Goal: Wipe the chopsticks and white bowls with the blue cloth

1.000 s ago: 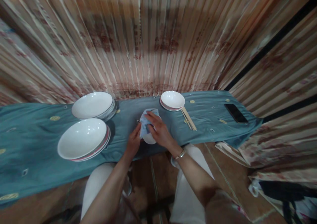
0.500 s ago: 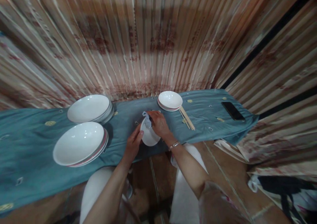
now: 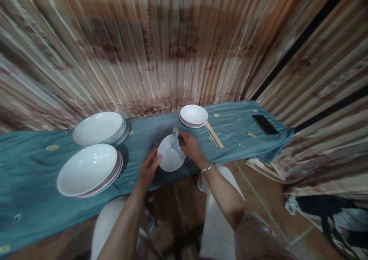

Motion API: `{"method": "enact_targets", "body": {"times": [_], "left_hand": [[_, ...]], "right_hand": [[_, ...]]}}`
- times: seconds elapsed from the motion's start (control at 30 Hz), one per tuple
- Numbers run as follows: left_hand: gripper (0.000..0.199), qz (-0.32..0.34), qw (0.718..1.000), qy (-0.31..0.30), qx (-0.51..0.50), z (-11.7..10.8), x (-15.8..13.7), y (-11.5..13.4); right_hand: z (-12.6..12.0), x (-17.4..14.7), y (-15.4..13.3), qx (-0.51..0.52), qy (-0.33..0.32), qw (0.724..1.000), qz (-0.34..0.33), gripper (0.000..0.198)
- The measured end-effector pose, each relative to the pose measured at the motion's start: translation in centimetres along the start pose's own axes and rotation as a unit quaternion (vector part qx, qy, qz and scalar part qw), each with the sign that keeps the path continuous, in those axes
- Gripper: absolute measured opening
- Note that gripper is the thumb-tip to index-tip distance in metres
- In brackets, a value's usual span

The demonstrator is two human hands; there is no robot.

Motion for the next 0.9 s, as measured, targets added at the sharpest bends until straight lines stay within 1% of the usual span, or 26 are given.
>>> {"method": "enact_targets", "body": {"times": [0.07, 0.13, 0.23, 0.37, 0.43, 0.57, 0.63, 0.73, 0.83, 0.9], "left_hand": [[0.059, 0.008, 1.0, 0.017, 0.009, -0.4, 0.0, -0.1], [0.064, 0.014, 0.999, 0.035, 0.02, -0.7, 0.0, 0.1], [0.067, 0.026, 0.997, 0.055, 0.055, -0.9, -0.2, 1.1], [0.058, 0.062, 0.99, 0.066, 0.104, -1.0, -0.3, 2.8], [0.053, 0.067, 0.991, 0.065, 0.099, -1.1, -0.2, 3.0], [0.049, 0.043, 0.997, 0.04, 0.042, -1.0, 0.0, 2.5], [0.046, 0.044, 0.998, 0.036, 0.02, -0.7, 0.0, 2.4], [0.045, 0.036, 0.998, 0.059, 0.0, -0.3, -0.1, 2.3], [0.059, -0.006, 0.995, 0.096, -0.023, 0.2, -0.1, 1.8], [0.068, -0.029, 0.991, 0.117, -0.057, 0.5, -0.1, 1.4]], "right_hand": [[-0.6, -0.3, -0.8, 0.002, 0.036, 0.998, -0.047, 0.036], [-1.1, -0.6, -1.9, -0.004, 0.053, 0.995, -0.088, 0.038], [-1.7, -1.2, -3.6, -0.027, 0.05, 0.988, -0.141, 0.038], [-1.6, -2.1, -5.8, -0.054, 0.048, 0.977, -0.203, 0.035], [-1.4, -2.6, -6.6, -0.058, 0.057, 0.97, -0.229, 0.032], [-1.0, -3.2, -7.8, -0.069, 0.092, 0.956, -0.27, 0.029], [-0.9, -3.2, -7.9, -0.069, 0.098, 0.952, -0.282, 0.029], [-0.6, -2.7, -7.4, -0.056, 0.087, 0.959, -0.265, 0.03], [-0.3, -2.0, -6.3, -0.025, 0.073, 0.971, -0.228, 0.032], [0.0, -1.5, -5.2, 0.0, 0.074, 0.977, -0.199, 0.032]]}}
Point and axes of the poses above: each hand's wrist, its own x-axis towards the middle knuckle, its own z-axis out of the palm, y = z × x, the point moved 3 cm from there along x, towards the middle knuckle, and after that the axes turned 2 degrees about -y, right-handed, at the moved point
